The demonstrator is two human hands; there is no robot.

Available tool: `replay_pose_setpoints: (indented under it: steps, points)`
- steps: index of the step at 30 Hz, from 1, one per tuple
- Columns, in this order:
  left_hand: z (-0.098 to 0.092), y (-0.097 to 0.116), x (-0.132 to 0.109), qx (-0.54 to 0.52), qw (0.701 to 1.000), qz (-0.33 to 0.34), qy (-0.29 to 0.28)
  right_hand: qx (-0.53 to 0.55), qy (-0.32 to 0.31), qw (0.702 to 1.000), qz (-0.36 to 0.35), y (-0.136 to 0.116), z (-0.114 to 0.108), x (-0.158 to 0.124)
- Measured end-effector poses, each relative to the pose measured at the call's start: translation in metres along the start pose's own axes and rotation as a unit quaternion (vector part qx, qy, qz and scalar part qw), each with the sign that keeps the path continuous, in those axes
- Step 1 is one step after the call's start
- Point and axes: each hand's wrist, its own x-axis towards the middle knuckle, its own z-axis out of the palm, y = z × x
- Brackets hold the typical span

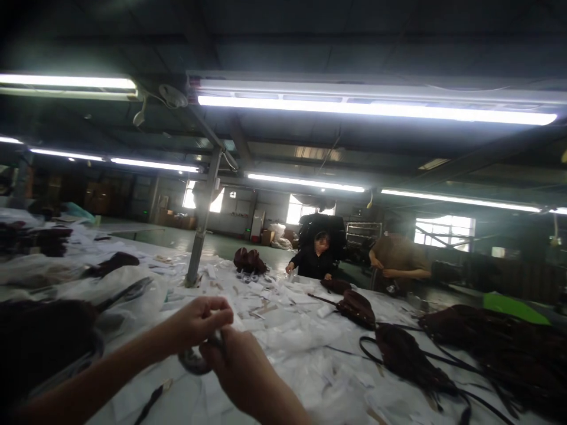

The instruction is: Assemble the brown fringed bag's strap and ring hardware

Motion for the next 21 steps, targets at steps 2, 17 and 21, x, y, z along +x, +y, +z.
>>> replay_pose_setpoints:
  steps: [2, 17, 21]
  points:
    - [0.006, -0.002, 0.000, -0.048, 0.996, 0.032, 0.069, 0.056, 0.017, 0.998, -0.015, 0.001, 0.003, 0.001]
    - [0.020, -0.015, -0.022, 0.077, 0.997, 0.018, 0.022, 0.036, 0.018, 0.999, 0.017, 0.015, 0.023, -0.008]
    - [0.028, -0.022, -0.015, -0.186, 0.960, -0.059, 0.198, 0.109, 0.066, 0.992, 0.021, 0.009, 0.024, -0.006]
